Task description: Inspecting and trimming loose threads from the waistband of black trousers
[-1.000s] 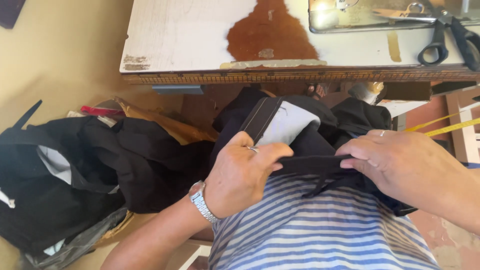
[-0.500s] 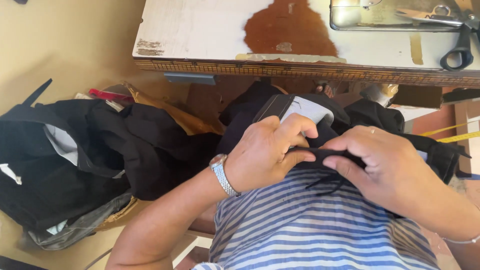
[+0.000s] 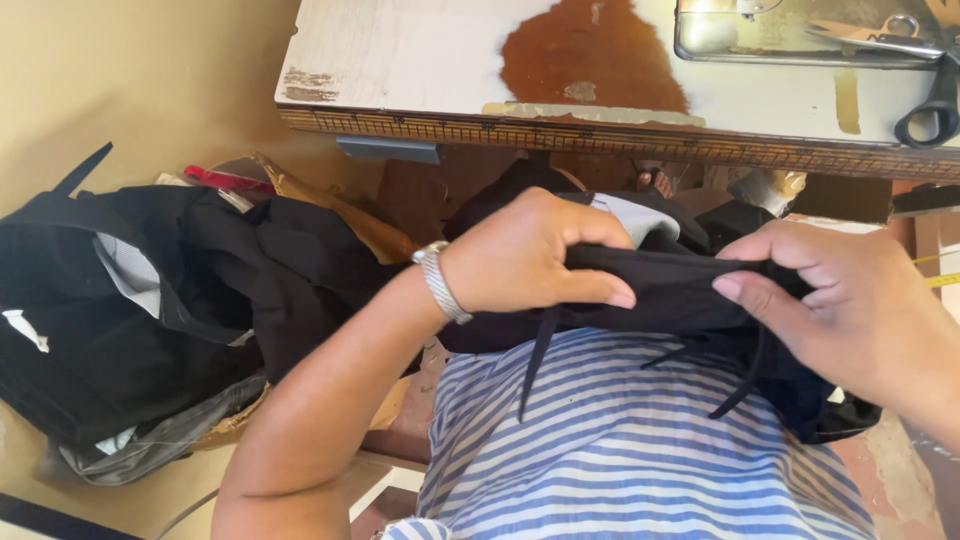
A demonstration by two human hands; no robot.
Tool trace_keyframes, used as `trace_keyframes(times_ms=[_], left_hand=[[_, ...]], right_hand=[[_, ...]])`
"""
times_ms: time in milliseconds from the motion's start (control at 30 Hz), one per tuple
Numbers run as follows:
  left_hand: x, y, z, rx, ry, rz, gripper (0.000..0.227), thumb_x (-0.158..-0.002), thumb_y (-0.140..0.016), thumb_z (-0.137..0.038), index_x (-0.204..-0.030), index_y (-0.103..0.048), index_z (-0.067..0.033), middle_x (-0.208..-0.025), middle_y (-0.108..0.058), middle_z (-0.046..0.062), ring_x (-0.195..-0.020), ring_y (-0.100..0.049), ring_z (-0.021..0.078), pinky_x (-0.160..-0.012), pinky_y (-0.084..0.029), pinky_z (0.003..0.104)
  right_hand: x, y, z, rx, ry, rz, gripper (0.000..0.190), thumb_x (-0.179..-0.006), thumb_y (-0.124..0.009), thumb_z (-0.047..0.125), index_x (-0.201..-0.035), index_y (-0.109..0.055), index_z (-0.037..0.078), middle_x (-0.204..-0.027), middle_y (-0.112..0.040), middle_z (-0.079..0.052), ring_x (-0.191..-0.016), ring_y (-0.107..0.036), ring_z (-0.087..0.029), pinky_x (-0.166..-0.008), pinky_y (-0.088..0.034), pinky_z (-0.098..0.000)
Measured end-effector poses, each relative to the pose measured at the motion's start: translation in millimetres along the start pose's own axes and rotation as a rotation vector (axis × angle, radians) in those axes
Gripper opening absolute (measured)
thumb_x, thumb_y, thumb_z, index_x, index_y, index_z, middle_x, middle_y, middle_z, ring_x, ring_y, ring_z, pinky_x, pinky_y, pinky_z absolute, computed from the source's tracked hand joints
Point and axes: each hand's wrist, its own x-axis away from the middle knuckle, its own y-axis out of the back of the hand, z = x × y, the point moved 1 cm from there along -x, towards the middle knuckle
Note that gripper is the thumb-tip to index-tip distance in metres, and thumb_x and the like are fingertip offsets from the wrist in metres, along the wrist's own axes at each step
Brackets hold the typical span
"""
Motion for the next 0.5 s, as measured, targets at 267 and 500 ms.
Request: trace_keyframes(times_ms=[267,500], left_hand=[[-7,-24,5,-0.488,0.012,-0.159,0.015,-0.093,-0.068,-0.037,-0.092,-0.074,-0.0233,-0.065,-0.069,0.001,-0.059,-0.063,0.0277,-0.049,-0.039,0.042],[-9,-22,-5,-0.427,-0.081,-0.145,0.019,-0.094,-0.066,-0.038,-0.09,-0.076,-0.0222,-0.076,-0.074,-0.006,-0.065,-0.068,0.0201,-0.051,-0.04,0.038]], right_hand=[[8,-6,-9,-0.04,0.112,-0.071,0.02,-0.091,-0.07,0.031,-0.107,-0.077,0.019,-0.087,-0.078,0.007,-0.077,-0.071,-0.012,-0.087,-0.041,-0.0284],[6,-7,3,-0.11,0.159,-0.085,0.018,-0.092,-0.071,0.024,-0.106,-0.077,0.015,-0.095,-0.077,0.003,-0.085,-0.071,-0.013,-0.078,-0.05,-0.0275]])
